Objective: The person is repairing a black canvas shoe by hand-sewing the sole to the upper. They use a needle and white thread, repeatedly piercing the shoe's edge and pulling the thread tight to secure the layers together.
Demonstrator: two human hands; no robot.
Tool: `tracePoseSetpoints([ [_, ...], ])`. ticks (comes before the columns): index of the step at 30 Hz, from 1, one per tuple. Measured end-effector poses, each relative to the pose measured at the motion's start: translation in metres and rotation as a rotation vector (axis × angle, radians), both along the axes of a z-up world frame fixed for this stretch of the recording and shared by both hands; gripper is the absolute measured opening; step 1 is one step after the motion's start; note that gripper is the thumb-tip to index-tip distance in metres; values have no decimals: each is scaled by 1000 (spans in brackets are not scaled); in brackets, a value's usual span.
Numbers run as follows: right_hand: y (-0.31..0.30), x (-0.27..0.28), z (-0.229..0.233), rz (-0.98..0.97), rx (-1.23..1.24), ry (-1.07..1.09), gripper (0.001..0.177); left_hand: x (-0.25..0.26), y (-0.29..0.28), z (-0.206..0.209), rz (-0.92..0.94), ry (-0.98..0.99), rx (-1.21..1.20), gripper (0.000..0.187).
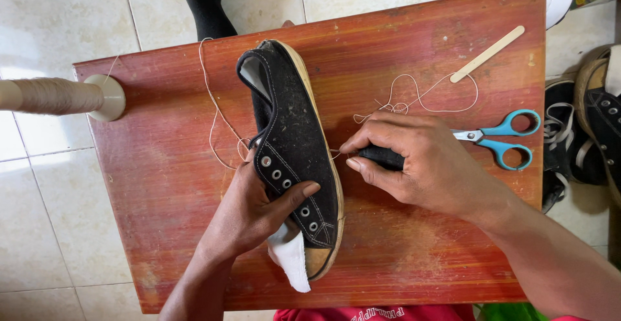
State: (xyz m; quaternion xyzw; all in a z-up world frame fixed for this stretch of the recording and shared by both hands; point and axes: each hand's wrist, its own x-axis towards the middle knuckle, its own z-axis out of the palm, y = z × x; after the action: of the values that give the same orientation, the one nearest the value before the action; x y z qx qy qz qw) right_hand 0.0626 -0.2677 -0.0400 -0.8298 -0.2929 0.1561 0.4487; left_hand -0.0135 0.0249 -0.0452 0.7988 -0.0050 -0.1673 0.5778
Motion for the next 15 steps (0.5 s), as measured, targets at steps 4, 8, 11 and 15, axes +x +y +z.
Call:
tracePoseSetpoints([
  [4, 1, 1, 2, 4, 7, -7, 12, 2, 0, 1, -29, -54, 13, 31],
  [8, 1, 0, 2, -1, 12, -20, 12, 1, -1, 1, -11, 15, -25, 33],
  [11, 1, 1, 5, 7, 23, 1, 10, 3, -2, 4, -20, -27, 4, 33],
  [15, -1, 2, 1, 24, -8, -43, 5, 4, -5, 3, -51, -87, 33, 28],
])
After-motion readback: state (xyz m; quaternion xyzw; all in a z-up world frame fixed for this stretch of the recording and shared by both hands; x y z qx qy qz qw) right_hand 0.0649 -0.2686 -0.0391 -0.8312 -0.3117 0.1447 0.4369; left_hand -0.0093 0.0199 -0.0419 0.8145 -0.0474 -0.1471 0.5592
